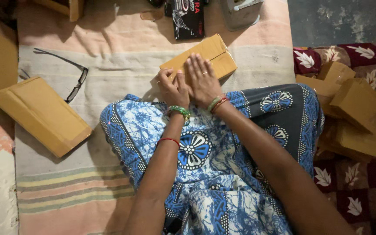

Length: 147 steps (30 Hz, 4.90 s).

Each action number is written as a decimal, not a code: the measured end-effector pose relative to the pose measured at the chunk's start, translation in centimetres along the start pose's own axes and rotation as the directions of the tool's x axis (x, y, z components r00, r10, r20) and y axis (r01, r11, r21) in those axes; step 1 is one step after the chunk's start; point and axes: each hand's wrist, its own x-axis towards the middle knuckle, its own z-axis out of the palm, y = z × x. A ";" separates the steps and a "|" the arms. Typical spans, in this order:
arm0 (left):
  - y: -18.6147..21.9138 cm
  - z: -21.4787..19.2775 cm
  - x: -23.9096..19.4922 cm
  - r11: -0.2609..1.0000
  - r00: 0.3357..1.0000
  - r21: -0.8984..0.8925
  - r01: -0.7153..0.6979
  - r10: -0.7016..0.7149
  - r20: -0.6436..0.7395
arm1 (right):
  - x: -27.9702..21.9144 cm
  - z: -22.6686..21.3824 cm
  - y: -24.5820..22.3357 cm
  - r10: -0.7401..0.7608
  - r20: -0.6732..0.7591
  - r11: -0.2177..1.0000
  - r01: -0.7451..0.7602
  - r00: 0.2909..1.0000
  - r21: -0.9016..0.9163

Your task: The person places a smartwatch box into a cardboard shipping box, closes the flaps, and seals the box with packing tape. The person repeats this process with a second smartwatch box.

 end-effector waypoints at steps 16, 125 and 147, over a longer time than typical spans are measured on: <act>-8.8 -0.4 2.1 0.950 0.948 -0.027 0.312 -0.313 -0.066 | 0.0 -0.2 0.2 0.054 -0.007 0.989 -0.052 0.999 0.136; -5.5 -3.4 3.6 0.918 0.936 0.324 0.229 -0.299 0.185 | -2.2 5.1 12.0 0.619 -0.112 0.556 -0.332 0.777 0.762; -5.1 -3.5 3.5 0.905 0.904 0.201 0.376 -0.406 0.136 | -3.0 -2.9 -2.5 -0.062 0.164 0.989 0.039 0.984 0.141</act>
